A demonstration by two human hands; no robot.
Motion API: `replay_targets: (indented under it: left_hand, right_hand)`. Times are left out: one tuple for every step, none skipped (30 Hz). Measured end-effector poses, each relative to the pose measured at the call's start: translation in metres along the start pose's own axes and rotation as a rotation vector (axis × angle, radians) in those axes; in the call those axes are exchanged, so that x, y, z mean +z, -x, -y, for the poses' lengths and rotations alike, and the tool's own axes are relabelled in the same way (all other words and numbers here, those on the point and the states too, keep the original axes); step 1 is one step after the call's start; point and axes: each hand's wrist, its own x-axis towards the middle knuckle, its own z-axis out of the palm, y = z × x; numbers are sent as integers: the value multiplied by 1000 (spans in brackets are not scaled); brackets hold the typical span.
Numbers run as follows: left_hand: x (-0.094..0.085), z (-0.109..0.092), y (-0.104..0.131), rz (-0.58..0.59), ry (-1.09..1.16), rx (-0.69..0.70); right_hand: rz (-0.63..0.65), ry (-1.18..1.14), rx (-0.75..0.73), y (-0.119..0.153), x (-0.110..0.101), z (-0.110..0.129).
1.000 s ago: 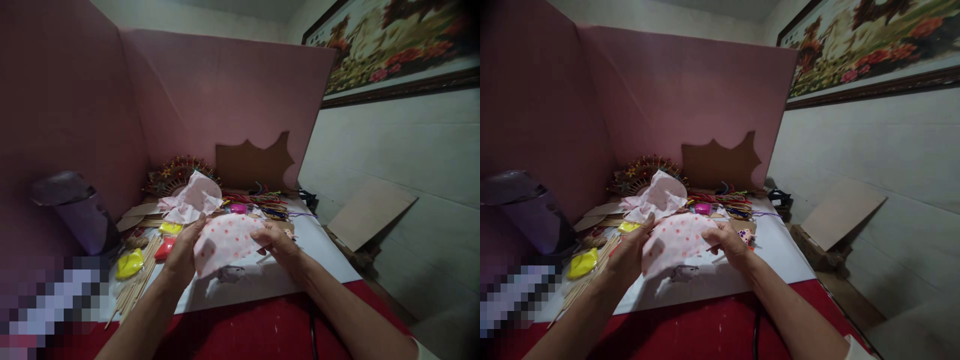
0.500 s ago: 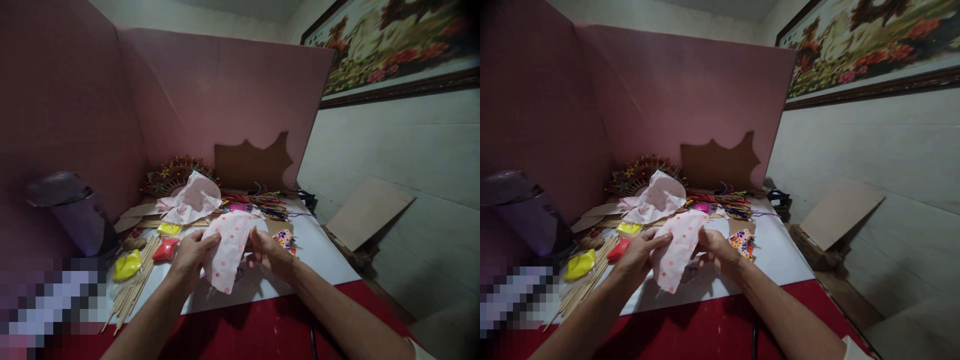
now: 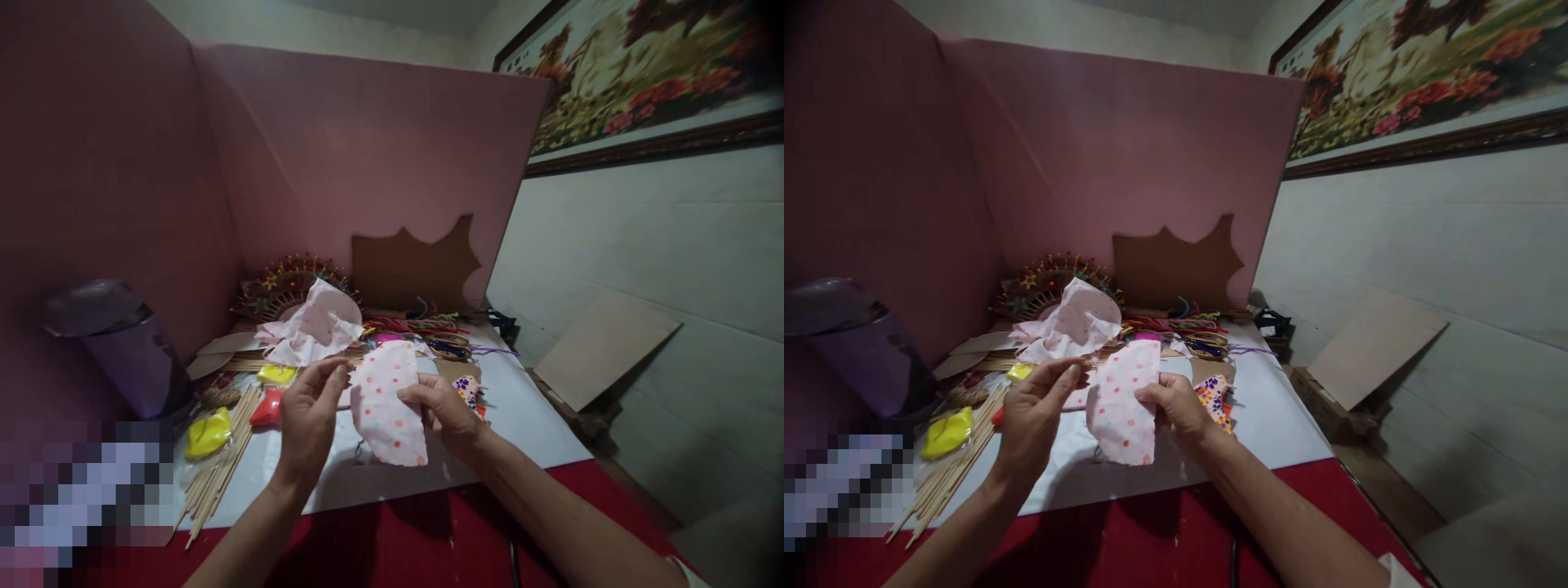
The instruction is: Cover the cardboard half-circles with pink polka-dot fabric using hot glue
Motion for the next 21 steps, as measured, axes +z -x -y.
replay_targets:
  left_hand:
    - [2,0,3,57,-84,105]
    - [4,1,7,107,-165,197]
    - [6,2,10,145,-237,270]
    - [8,4,12,175,-299,316]
    - [9,6,14,191,-337,335]
    - [10,8,16,199,-359,332]
    - [11,9,17,203,-364,312]
    - [11,9,17,197,-355,287]
    - [11,9,17,184,-336,260]
    - [11,8,17,166,-309,236]
    - [11,6,17,150,-275,211]
    - [11,3,17,134,-234,184]
    - [11,1,17,120,-189,158]
    - [10,-2,17,109,-143,130]
    - [10,-3,16,99,-103,100]
    - [9,-5,15,88,-70,68]
    - [8,-6,14,75,-46,39]
    - [7,-6,12,65,-34,12]
    - [6,-6,11,60,-31,-12]
    - [5,-5,9,53,-28,-33]
    - [4,-5,7,52,-18,-58]
  right_hand:
    - [0,14,-6,0,1,-2]
    - [6,34,-15,0,2,-4]
    - [14,58,-30,0,3,-7]
    - [21,81,-48,1,4,-9]
    - [25,106,-69,1,5,-10]
    - [23,129,-91,2,7,-12]
    - [20,145,-111,2,8,-12]
    - [16,153,-123,3,9,-13]
    - [17,154,-129,4,10,-13]
    - [25,155,-129,5,11,-13]
    - [37,151,-126,6,11,-13]
    - [50,140,-122,6,11,-13]
    - [63,124,-115,7,11,-13]
    - [76,107,-107,7,11,-13]
    - [90,88,-100,6,10,-14]
    - [106,70,-94,6,10,-15]
    - [120,57,-89,6,9,-15]
    - [133,53,-88,5,8,-15]
    - [142,59,-89,5,7,-16]
    - [146,70,-94,4,6,-16]
    - [146,87,-101,4,5,-16]
